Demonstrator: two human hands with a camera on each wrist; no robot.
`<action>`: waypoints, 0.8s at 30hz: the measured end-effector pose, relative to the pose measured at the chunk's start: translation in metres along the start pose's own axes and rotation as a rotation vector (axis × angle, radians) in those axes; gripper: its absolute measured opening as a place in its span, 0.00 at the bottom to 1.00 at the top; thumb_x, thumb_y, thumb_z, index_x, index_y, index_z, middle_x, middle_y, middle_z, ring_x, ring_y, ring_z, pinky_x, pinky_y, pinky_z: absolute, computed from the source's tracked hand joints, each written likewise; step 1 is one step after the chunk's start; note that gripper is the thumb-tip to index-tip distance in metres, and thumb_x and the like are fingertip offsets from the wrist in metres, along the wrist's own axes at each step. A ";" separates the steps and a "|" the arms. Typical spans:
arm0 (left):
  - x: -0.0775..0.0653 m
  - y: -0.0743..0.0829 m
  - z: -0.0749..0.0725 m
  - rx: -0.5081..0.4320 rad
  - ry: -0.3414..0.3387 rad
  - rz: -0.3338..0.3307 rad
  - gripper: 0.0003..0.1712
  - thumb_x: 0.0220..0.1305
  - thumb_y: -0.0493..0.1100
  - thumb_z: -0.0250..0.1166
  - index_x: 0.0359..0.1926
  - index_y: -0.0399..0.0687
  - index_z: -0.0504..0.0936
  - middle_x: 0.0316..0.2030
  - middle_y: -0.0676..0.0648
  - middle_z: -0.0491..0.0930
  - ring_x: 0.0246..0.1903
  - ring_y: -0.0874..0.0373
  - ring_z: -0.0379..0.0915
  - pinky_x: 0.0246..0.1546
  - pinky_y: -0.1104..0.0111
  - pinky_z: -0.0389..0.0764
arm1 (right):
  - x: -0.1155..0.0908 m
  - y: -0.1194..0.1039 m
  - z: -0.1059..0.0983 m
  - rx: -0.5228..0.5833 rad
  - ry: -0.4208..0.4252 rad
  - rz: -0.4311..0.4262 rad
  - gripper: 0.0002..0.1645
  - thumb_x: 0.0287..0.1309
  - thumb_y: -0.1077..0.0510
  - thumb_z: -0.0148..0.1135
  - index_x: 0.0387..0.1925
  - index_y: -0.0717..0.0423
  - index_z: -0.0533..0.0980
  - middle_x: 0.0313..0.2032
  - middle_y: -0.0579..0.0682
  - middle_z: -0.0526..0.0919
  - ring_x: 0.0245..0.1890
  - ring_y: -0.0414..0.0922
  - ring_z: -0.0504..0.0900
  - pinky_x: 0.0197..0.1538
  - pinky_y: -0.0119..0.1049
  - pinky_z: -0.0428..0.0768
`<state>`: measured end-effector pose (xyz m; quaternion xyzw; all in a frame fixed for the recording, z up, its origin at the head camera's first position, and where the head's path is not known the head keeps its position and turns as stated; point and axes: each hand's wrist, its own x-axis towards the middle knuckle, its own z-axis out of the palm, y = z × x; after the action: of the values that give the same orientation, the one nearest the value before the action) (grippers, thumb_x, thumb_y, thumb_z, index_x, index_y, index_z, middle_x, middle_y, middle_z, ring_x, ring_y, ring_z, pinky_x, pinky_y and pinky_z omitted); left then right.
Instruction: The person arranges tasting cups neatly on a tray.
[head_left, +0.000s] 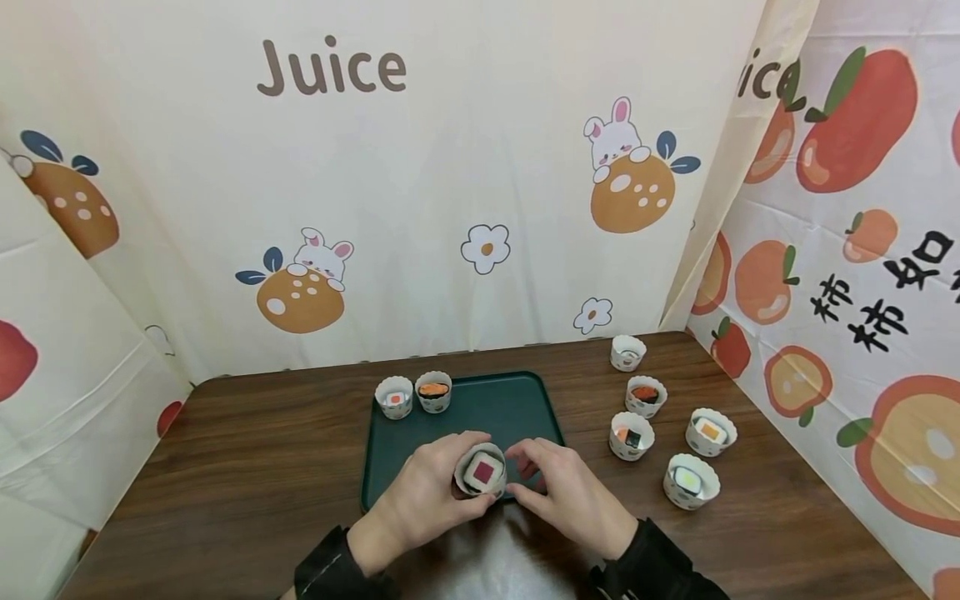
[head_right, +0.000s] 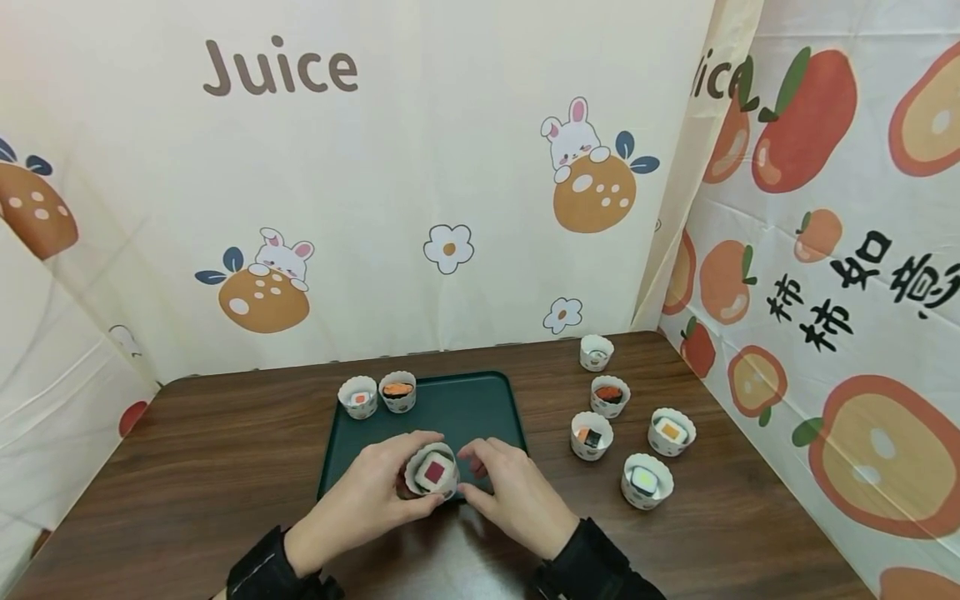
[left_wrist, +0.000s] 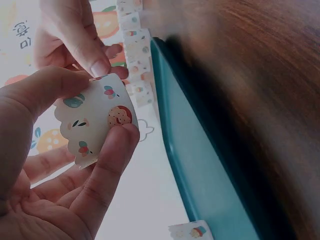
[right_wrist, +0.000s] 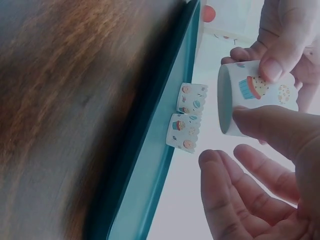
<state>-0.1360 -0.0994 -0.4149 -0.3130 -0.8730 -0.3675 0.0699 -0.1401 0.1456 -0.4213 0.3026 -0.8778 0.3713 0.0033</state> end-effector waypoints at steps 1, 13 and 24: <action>0.000 0.000 0.001 -0.008 -0.001 -0.004 0.35 0.59 0.40 0.82 0.65 0.43 0.78 0.49 0.47 0.86 0.39 0.64 0.79 0.35 0.77 0.83 | 0.000 0.000 0.000 0.003 0.000 -0.003 0.16 0.69 0.58 0.72 0.55 0.53 0.81 0.46 0.53 0.86 0.42 0.39 0.86 0.45 0.36 0.88; 0.000 -0.003 0.005 -0.146 -0.032 -0.119 0.33 0.57 0.36 0.83 0.61 0.42 0.78 0.50 0.42 0.85 0.38 0.64 0.81 0.38 0.76 0.85 | 0.002 -0.001 0.000 0.064 -0.003 0.003 0.23 0.67 0.62 0.73 0.61 0.57 0.79 0.46 0.48 0.85 0.39 0.33 0.85 0.43 0.32 0.88; -0.001 -0.002 0.009 -0.163 0.012 -0.172 0.27 0.60 0.26 0.75 0.59 0.45 0.81 0.52 0.46 0.83 0.37 0.67 0.81 0.39 0.75 0.85 | 0.004 0.001 0.002 0.022 -0.005 0.007 0.31 0.63 0.60 0.77 0.65 0.54 0.76 0.54 0.48 0.84 0.48 0.38 0.85 0.49 0.34 0.88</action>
<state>-0.1355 -0.0944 -0.4228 -0.2393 -0.8634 -0.4439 0.0174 -0.1432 0.1429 -0.4227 0.3006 -0.8746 0.3803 -0.0037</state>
